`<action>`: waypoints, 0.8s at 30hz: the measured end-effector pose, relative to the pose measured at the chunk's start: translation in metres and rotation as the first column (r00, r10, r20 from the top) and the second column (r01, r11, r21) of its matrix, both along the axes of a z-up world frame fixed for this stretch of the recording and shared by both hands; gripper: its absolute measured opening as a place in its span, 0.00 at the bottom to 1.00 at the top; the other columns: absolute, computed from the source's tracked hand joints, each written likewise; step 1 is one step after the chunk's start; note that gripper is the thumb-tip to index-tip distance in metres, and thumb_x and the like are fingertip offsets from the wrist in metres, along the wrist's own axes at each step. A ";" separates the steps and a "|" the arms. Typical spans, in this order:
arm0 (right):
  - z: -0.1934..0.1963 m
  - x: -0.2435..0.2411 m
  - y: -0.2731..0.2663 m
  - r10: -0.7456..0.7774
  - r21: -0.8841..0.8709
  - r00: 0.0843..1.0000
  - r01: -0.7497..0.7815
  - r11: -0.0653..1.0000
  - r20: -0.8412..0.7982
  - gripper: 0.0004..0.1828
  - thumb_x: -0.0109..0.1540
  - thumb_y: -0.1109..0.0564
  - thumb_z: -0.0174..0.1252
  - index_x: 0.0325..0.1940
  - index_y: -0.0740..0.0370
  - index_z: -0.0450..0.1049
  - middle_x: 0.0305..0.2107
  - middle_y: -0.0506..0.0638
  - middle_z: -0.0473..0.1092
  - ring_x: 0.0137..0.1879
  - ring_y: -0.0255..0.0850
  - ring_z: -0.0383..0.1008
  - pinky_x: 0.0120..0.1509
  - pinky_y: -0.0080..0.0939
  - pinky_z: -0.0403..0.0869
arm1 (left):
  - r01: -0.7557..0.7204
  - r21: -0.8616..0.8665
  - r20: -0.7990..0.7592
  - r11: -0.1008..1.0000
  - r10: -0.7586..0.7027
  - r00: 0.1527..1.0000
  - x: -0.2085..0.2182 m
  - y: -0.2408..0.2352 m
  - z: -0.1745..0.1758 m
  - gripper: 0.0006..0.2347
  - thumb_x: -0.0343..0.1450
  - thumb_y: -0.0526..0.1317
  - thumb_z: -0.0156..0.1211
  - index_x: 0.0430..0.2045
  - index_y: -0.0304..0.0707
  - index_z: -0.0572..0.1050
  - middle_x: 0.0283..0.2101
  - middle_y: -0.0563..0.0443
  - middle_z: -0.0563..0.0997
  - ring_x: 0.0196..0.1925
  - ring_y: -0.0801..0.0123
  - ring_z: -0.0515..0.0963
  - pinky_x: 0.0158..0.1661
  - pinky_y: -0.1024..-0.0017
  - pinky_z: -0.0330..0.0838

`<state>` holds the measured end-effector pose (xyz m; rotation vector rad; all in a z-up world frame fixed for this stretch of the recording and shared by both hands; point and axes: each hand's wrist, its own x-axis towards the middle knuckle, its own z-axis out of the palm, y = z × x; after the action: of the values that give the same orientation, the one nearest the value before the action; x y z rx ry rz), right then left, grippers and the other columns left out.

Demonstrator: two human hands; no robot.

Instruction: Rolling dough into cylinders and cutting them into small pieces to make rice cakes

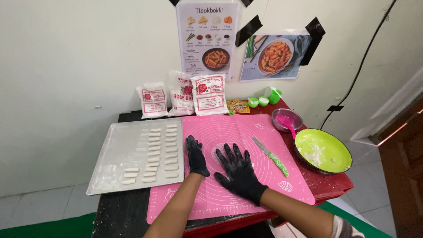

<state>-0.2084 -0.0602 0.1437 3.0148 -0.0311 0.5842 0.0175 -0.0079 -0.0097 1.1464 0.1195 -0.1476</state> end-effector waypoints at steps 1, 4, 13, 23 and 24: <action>-0.006 0.008 -0.003 0.015 -0.026 0.998 -0.013 1.000 0.060 0.44 0.62 0.29 0.50 0.79 0.47 0.55 0.69 0.60 0.59 0.73 0.62 0.59 0.67 0.73 0.62 | -0.006 -0.024 -0.002 1.000 0.006 1.000 -0.002 0.001 0.005 0.25 0.77 0.60 0.45 0.69 0.55 0.64 0.59 0.35 0.75 0.56 0.51 0.79 0.57 0.61 0.75; -0.019 0.042 -0.010 0.022 -0.045 0.996 -0.018 0.999 0.088 0.44 0.62 0.26 0.50 0.78 0.44 0.57 0.68 0.62 0.61 0.73 0.62 0.60 0.65 0.74 0.65 | -0.003 -0.083 -0.034 0.997 0.000 0.999 -0.003 0.000 0.006 0.26 0.77 0.61 0.46 0.69 0.54 0.64 0.59 0.33 0.74 0.56 0.49 0.78 0.56 0.60 0.76; 0.000 0.142 -0.016 -0.121 0.084 0.843 0.193 0.978 -0.524 0.44 0.64 0.20 0.33 0.82 0.29 0.37 0.79 0.53 0.39 0.84 0.56 0.36 0.77 0.81 0.41 | -0.017 -0.135 -0.069 0.991 0.008 0.998 0.052 -0.007 -0.051 0.27 0.76 0.64 0.48 0.65 0.49 0.68 0.51 0.43 0.78 0.46 0.58 0.80 0.38 0.70 0.81; 0.051 0.091 -0.012 -0.021 0.145 0.812 0.130 0.981 -0.584 0.40 0.68 0.27 0.37 0.82 0.27 0.36 0.80 0.46 0.30 0.84 0.54 0.32 0.78 0.79 0.38 | -0.039 -0.246 -0.045 0.969 0.028 0.999 0.023 0.002 -0.014 0.25 0.77 0.50 0.57 0.69 0.45 0.62 0.64 0.33 0.72 0.62 0.53 0.75 0.56 0.67 0.77; 0.029 0.094 -0.023 -0.022 0.145 0.810 0.131 0.981 -0.586 0.40 0.68 0.27 0.37 0.82 0.27 0.36 0.80 0.46 0.30 0.84 0.54 0.32 0.78 0.79 0.38 | -0.039 -0.245 -0.048 0.969 0.028 0.998 0.015 0.006 0.000 0.25 0.77 0.50 0.57 0.69 0.45 0.62 0.64 0.33 0.72 0.62 0.53 0.75 0.56 0.67 0.77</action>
<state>-0.1141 -0.0829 0.1730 3.2002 -0.1794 -0.3948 0.0321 -0.0014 -0.0098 0.8933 0.1554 -0.1538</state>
